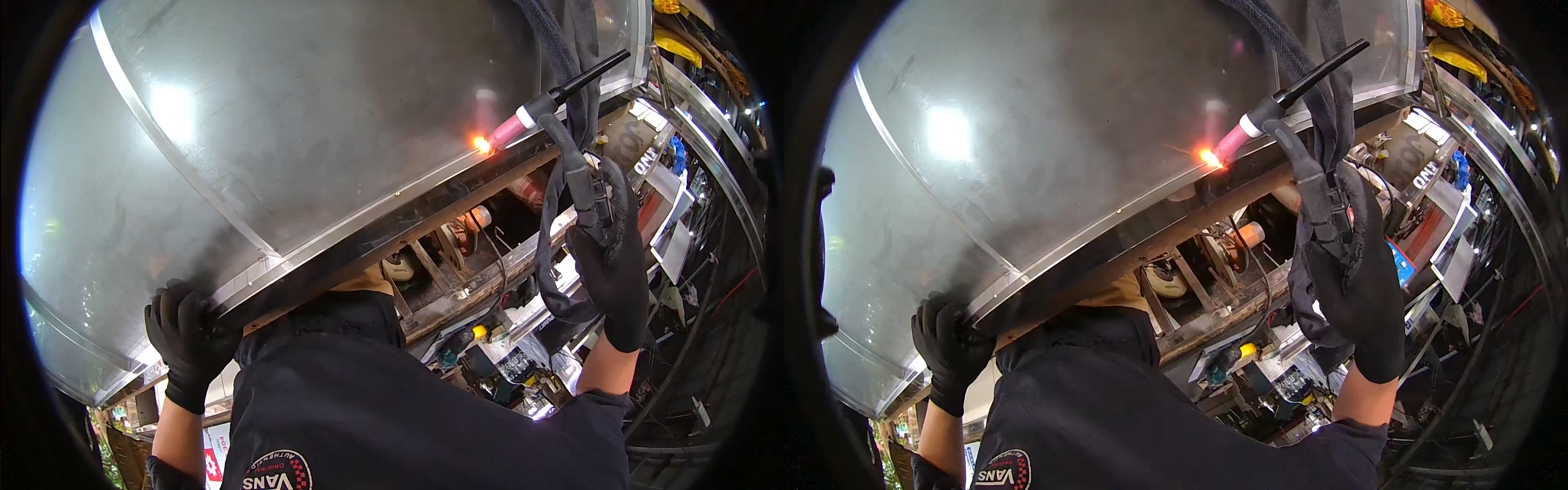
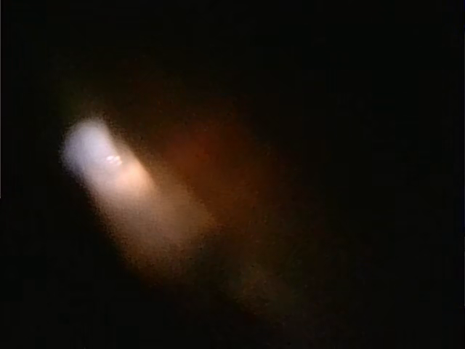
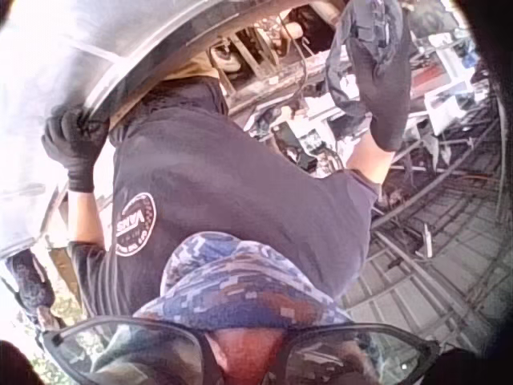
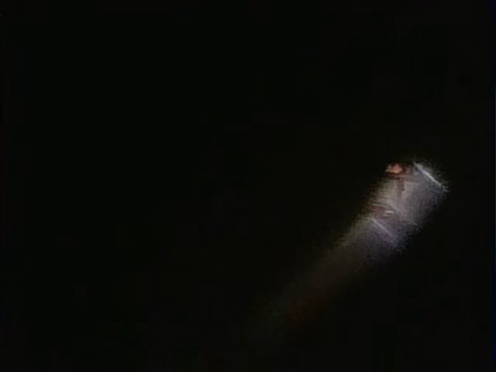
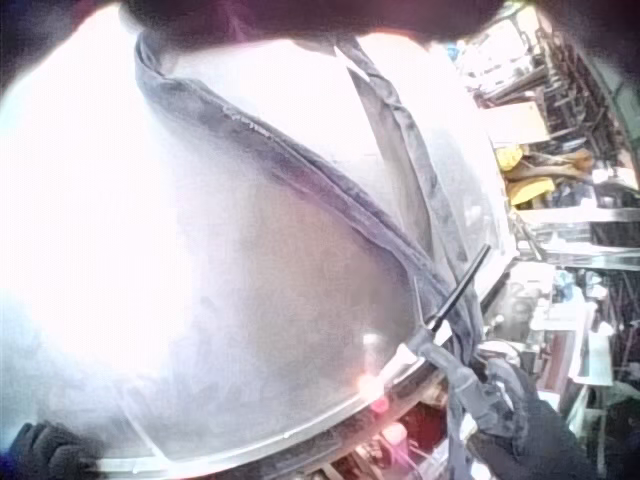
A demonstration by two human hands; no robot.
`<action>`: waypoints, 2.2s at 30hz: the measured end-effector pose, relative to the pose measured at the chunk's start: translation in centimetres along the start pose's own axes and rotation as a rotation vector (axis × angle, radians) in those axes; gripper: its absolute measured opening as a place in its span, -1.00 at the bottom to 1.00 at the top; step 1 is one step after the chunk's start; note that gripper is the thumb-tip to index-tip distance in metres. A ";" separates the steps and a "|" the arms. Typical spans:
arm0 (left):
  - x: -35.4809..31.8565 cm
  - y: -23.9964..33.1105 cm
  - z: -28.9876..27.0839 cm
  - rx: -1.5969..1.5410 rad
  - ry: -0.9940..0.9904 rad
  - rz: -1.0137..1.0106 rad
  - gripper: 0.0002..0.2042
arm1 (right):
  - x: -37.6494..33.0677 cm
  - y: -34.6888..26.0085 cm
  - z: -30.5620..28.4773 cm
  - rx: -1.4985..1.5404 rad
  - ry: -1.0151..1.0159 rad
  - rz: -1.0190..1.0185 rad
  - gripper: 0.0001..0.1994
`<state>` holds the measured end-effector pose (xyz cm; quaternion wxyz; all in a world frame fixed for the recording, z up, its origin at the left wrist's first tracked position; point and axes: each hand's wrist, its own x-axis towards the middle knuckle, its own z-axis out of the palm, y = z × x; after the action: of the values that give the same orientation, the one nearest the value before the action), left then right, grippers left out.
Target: The person welds the edges of a large rectangular stainless steel pan using a handheld welding torch. They then measure the pan's dimensions with a tape measure.
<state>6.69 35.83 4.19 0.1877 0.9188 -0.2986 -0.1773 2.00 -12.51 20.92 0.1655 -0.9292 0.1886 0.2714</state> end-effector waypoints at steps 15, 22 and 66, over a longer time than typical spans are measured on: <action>-0.3 0.2 -0.7 -0.057 -0.014 -0.014 -0.57 | -0.1 -2.5 -0.9 0.381 0.210 0.205 -0.19; 0.0 0.1 -0.5 -0.091 -0.049 -0.055 -0.56 | -3.0 -11.0 4.0 0.623 -0.133 0.156 -0.20; 0.4 -0.3 -0.9 -0.170 0.009 -0.026 -0.65 | -2.9 -12.3 6.7 0.255 -0.158 0.025 -0.25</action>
<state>7.51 35.99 4.72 0.2642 0.9040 -0.2699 -0.2004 2.20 1.73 19.70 0.2932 -0.8739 0.2196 0.3197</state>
